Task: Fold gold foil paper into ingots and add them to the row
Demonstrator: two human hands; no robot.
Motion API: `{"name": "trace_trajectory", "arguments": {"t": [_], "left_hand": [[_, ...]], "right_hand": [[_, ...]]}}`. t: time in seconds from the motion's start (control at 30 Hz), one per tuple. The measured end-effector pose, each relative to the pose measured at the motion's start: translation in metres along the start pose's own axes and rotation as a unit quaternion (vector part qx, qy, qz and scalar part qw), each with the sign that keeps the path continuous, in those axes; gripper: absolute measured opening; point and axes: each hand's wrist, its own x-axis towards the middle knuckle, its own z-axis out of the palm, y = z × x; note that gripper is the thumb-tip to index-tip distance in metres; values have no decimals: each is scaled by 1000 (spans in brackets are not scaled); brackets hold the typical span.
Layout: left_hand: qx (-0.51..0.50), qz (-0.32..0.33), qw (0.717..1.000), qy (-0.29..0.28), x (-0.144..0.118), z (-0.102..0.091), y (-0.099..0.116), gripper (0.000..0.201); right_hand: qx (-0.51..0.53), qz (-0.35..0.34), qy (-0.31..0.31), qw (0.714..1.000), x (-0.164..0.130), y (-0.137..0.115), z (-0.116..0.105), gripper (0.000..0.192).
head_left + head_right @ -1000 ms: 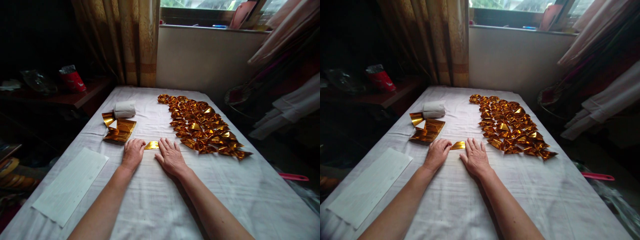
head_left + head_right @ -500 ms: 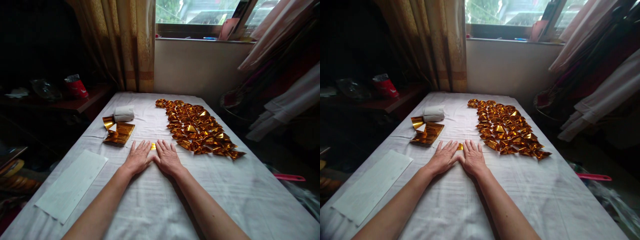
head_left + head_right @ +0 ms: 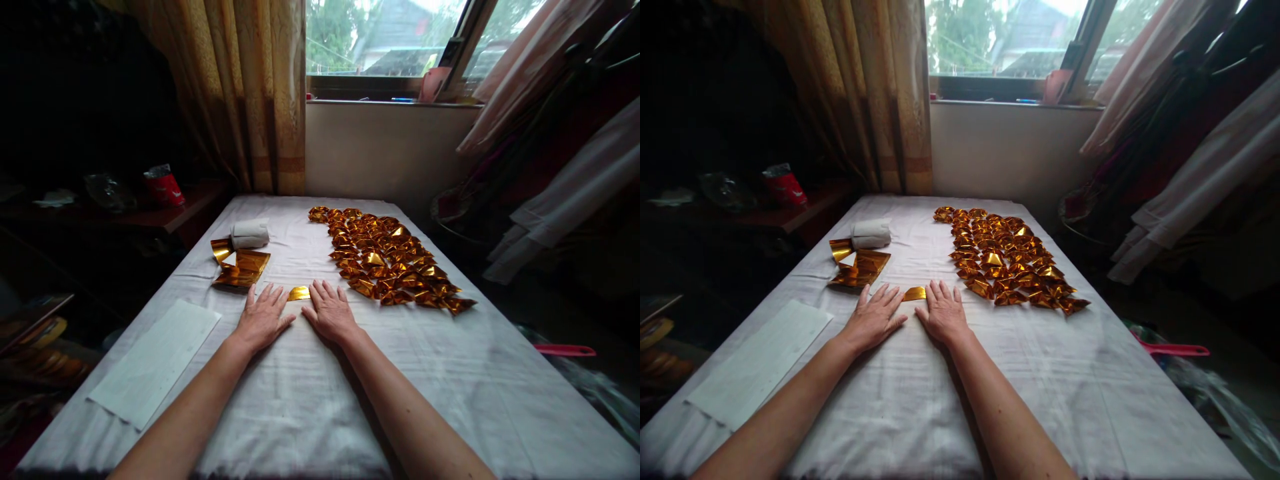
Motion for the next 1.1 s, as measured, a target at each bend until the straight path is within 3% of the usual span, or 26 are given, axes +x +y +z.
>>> {"name": "trace_trajectory", "arguments": {"t": [0.13, 0.4, 0.8, 1.1], "left_hand": [[10, -6, 998, 61, 7, -9, 8, 26], [-2, -76, 995, 57, 24, -9, 26, 25], [-60, -86, 994, 6, 41, -12, 18, 26], [-78, 13, 997, 19, 42, -12, 15, 11]], "right_hand": [[4, -1, 22, 1000, -3, -1, 0, 56], [4, -20, 78, 997, -11, 4, -1, 41], [29, -28, 105, 994, -11, 8, 0, 35], [84, -27, 122, 989, -9, 16, 6, 30]]}}
